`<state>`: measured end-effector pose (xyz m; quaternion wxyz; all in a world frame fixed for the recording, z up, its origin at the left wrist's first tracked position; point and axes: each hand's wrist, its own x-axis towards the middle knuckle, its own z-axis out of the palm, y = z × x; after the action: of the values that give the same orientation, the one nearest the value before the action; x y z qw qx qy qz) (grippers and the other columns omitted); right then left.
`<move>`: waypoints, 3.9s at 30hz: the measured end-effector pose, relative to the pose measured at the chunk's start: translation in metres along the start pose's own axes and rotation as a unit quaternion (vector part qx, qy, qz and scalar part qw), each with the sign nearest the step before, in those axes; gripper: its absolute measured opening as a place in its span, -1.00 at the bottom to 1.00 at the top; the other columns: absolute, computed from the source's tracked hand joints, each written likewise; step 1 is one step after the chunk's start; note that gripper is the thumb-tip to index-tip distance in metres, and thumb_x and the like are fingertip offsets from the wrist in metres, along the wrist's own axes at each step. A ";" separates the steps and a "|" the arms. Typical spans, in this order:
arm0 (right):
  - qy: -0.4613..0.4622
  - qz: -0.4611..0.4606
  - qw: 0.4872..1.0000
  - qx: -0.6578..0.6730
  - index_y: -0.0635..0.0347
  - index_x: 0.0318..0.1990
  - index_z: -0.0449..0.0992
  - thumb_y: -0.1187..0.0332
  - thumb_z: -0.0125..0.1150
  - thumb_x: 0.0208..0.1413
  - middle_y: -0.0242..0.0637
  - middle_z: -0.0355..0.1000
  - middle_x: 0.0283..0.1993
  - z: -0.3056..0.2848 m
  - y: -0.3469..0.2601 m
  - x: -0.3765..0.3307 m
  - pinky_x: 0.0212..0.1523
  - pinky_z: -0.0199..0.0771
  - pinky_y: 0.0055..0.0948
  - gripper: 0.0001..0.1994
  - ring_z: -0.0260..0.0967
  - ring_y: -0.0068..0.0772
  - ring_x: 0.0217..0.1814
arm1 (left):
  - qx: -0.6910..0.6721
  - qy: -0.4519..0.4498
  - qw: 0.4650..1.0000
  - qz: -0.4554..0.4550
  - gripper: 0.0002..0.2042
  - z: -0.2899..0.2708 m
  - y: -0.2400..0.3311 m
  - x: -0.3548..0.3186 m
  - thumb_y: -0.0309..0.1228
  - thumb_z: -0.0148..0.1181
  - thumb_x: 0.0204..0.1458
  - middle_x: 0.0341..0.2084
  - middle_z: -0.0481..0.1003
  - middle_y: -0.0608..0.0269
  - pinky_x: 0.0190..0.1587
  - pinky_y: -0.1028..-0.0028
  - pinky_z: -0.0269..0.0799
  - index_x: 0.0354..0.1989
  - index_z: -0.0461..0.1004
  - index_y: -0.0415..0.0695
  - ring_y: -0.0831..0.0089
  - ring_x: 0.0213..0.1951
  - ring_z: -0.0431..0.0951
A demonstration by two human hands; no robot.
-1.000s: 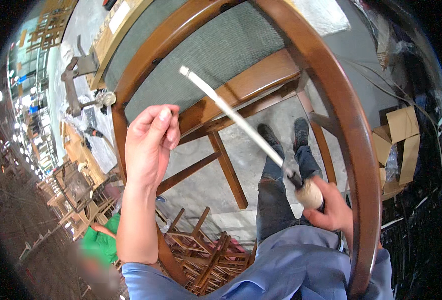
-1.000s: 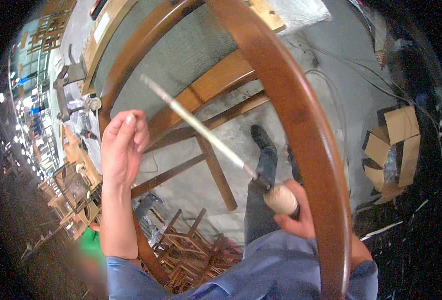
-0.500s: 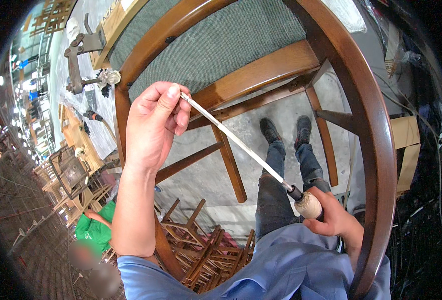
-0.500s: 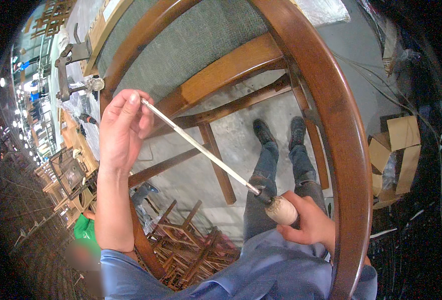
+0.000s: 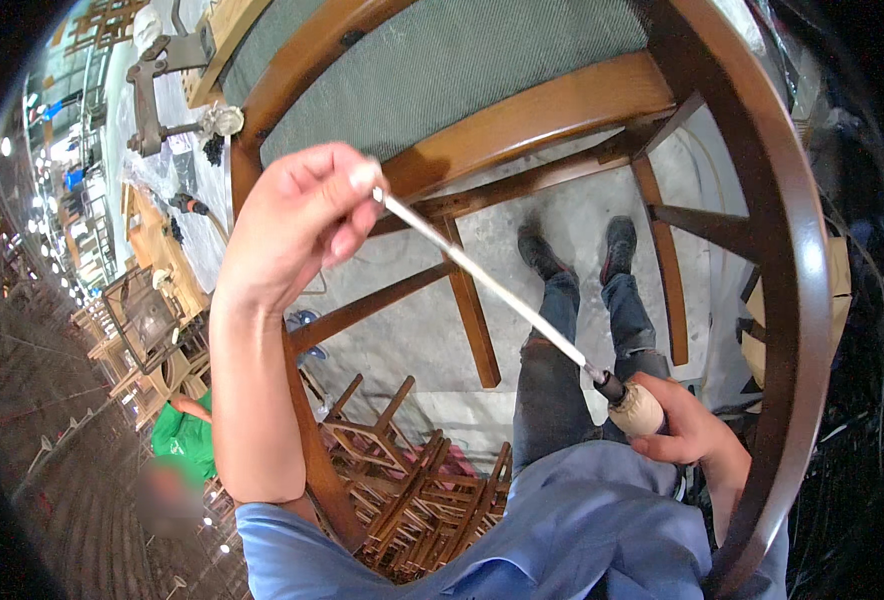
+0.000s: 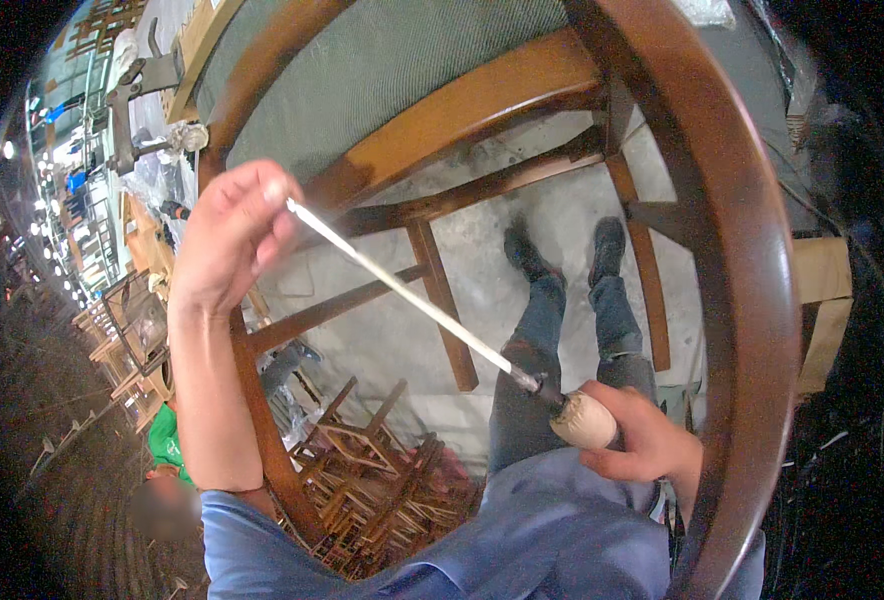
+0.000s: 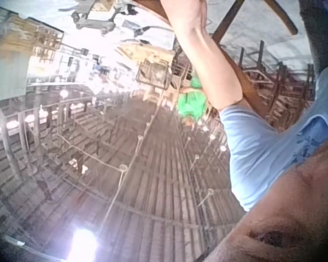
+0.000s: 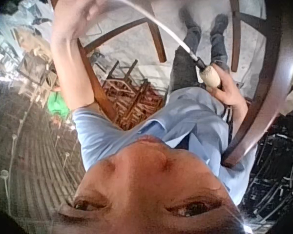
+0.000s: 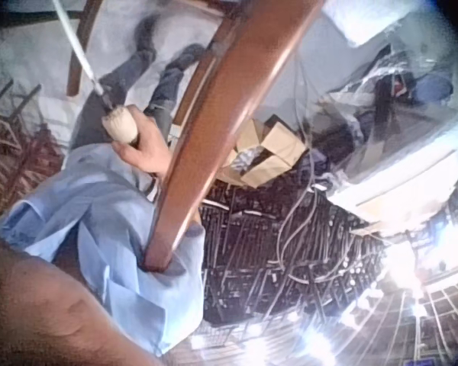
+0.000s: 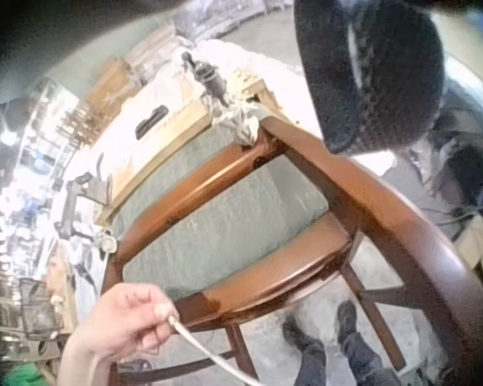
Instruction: The person assembles a wooden chair by attaching a fabric seat cushion to the frame using a pneumatic drill and screws. They then attach the backrest, apply glue to the joints, and place the completed chair on a table.
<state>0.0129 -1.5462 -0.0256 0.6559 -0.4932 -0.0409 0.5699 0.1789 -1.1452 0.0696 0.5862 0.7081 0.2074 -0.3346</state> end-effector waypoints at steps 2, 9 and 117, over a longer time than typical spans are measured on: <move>0.014 0.038 0.996 0.077 0.26 0.03 0.44 0.30 0.40 -0.05 -0.28 0.45 -0.34 0.019 -0.003 0.012 -0.32 0.38 -0.39 -0.53 0.39 -0.41 -0.37 | -0.055 0.014 0.998 0.030 -0.74 0.013 -0.005 0.008 -0.21 0.19 0.33 -0.55 0.42 0.47 -0.57 0.66 0.11 -0.16 0.56 -0.19 0.73 -0.59 0.27; 0.075 -0.048 0.969 0.229 0.28 0.13 0.32 0.40 0.21 0.16 -0.36 0.40 -0.32 0.068 -0.007 0.079 -0.52 0.38 -0.53 -0.60 0.36 -0.61 -0.56 | 0.134 0.054 0.989 0.042 -0.75 0.038 -0.014 0.012 -0.23 0.26 0.28 -0.55 0.48 0.47 -0.50 0.65 0.20 -0.15 0.61 -0.21 0.73 -0.54 0.35; 0.053 -0.047 0.967 0.247 0.28 0.22 0.25 0.44 0.08 0.22 -0.28 0.42 -0.38 0.176 0.016 0.177 -0.55 0.46 -0.41 -0.58 0.41 -0.43 -0.57 | 0.507 0.182 0.798 0.271 -0.44 0.041 -0.037 -0.020 -0.38 -0.07 0.28 0.51 0.02 -0.23 0.52 0.07 0.00 0.43 0.16 -0.38 -0.08 0.53 0.01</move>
<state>-0.0458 -1.3032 -0.0371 0.7848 -0.3432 0.1124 0.5037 0.1305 -1.1748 0.0550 0.1612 0.9792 -0.0896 -0.0846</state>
